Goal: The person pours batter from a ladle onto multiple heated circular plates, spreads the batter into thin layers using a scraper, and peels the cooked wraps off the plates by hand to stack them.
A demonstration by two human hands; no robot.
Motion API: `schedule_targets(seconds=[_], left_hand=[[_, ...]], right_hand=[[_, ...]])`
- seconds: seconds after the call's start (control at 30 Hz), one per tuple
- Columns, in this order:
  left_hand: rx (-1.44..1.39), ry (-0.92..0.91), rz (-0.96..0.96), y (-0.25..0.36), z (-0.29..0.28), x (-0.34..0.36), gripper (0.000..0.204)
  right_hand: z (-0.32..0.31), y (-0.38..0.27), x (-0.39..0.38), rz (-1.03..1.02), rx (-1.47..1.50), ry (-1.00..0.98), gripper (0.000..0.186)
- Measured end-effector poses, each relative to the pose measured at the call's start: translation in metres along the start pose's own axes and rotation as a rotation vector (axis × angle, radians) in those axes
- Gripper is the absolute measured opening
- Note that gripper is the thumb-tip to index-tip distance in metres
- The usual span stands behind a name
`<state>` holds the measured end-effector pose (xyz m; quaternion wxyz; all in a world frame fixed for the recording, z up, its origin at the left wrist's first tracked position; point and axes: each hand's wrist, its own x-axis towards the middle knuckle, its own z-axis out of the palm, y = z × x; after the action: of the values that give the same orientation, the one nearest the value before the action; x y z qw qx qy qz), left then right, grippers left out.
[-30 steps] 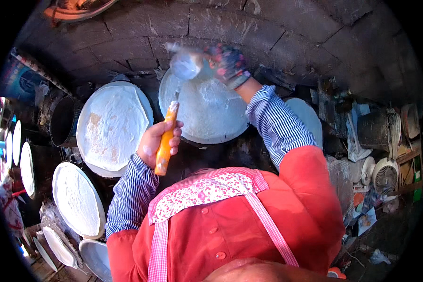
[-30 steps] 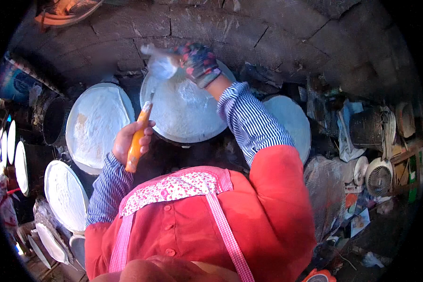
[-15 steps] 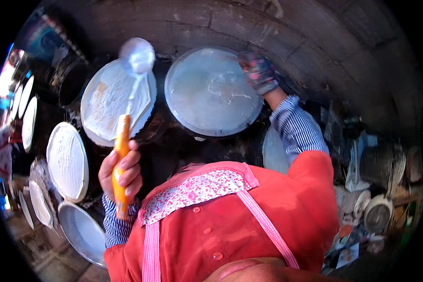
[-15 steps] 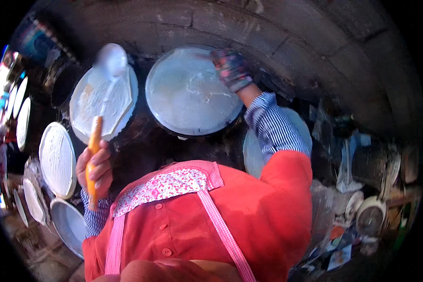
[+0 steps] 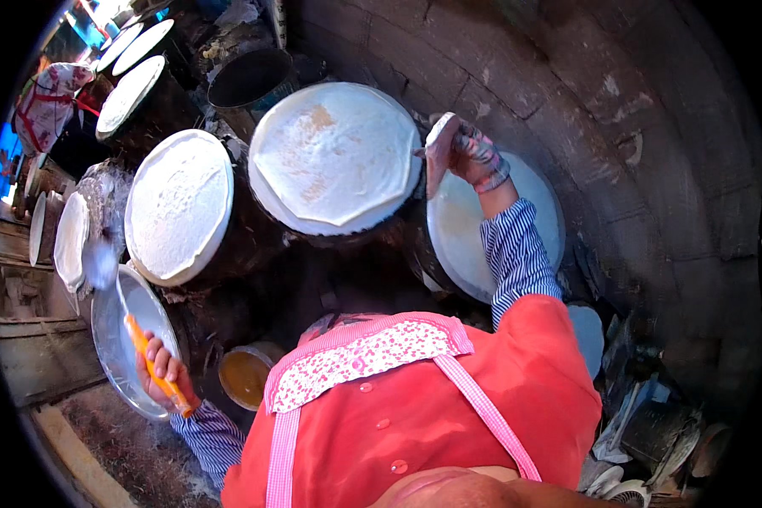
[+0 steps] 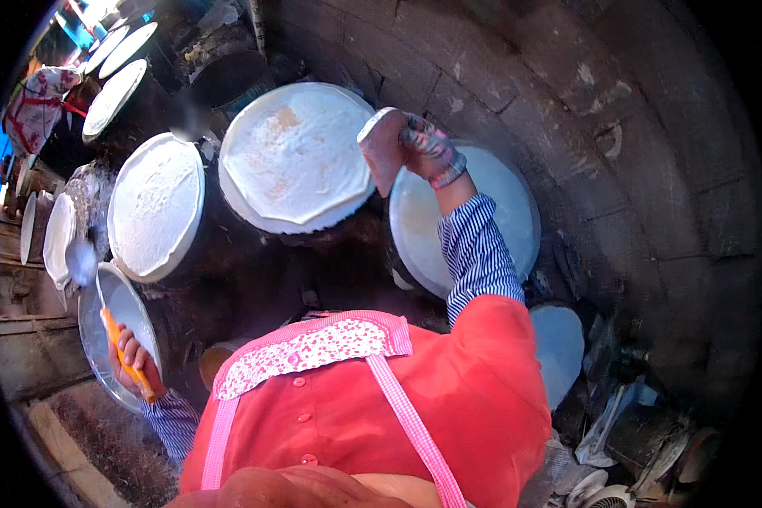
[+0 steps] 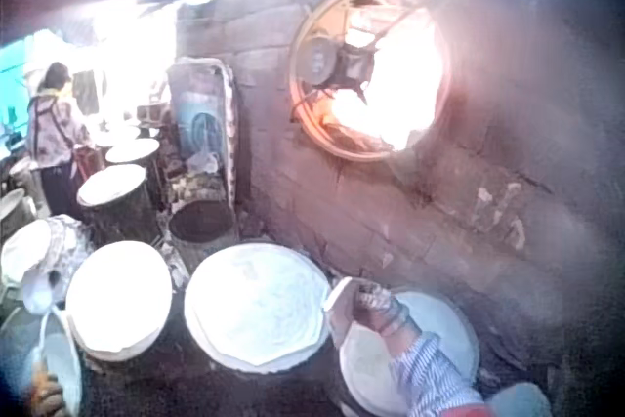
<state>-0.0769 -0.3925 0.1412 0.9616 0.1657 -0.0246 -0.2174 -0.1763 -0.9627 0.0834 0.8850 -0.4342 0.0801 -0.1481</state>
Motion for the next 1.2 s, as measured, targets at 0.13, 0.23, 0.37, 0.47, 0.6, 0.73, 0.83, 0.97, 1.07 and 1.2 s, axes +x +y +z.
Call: schedule_targets(seconds=[0.13, 0.23, 0.37, 0.47, 0.6, 0.73, 0.83, 0.97, 1.07, 1.2], left_hand=[[0.059, 0.123, 0.153, 0.086, -0.087, 0.019, 0.028], [0.197, 0.292, 0.301, 0.13, -0.143, 0.022, 0.027], [0.202, 0.509, 0.395, 0.152, -0.204, 0.019, 0.028], [0.145, 0.587, 0.368, 0.158, -0.238, 0.009, 0.027], [0.091, 0.547, 0.341, 0.171, -0.279, -0.006, 0.025], [0.08, 0.583, 0.258, 0.166, -0.286, -0.002, 0.023], [0.025, 0.62, 0.229, 0.177, -0.301, -0.018, 0.022], [0.281, 0.535, 0.096, 0.185, -0.322, 0.009, 0.02], [0.163, 0.453, -0.054, 0.168, -0.364, 0.042, 0.015], [0.328, 0.517, -0.151, 0.123, -0.345, 0.044, 0.015]], right_hand=[[0.035, -0.012, 0.093, 0.111, -0.057, -0.33, 0.028], [0.052, 0.006, 0.168, -0.105, -1.327, 0.008, 0.037], [0.008, 0.031, 0.23, 0.4, -1.705, 0.348, 0.05], [0.025, 0.041, 0.243, 0.657, -1.952, 0.294, 0.054], [0.04, 0.045, 0.247, 0.494, -2.138, 0.148, 0.04], [0.043, 0.016, 0.229, 0.442, -2.125, 0.076, 0.031], [0.119, -0.018, 0.171, 0.218, -1.935, 0.2, 0.026], [0.138, -0.087, 0.02, 0.063, -1.487, 0.31, 0.026], [0.158, -0.125, -0.125, -0.254, -1.325, 0.404, 0.03], [0.168, -0.145, -0.298, -0.225, -1.044, 0.665, 0.026]])
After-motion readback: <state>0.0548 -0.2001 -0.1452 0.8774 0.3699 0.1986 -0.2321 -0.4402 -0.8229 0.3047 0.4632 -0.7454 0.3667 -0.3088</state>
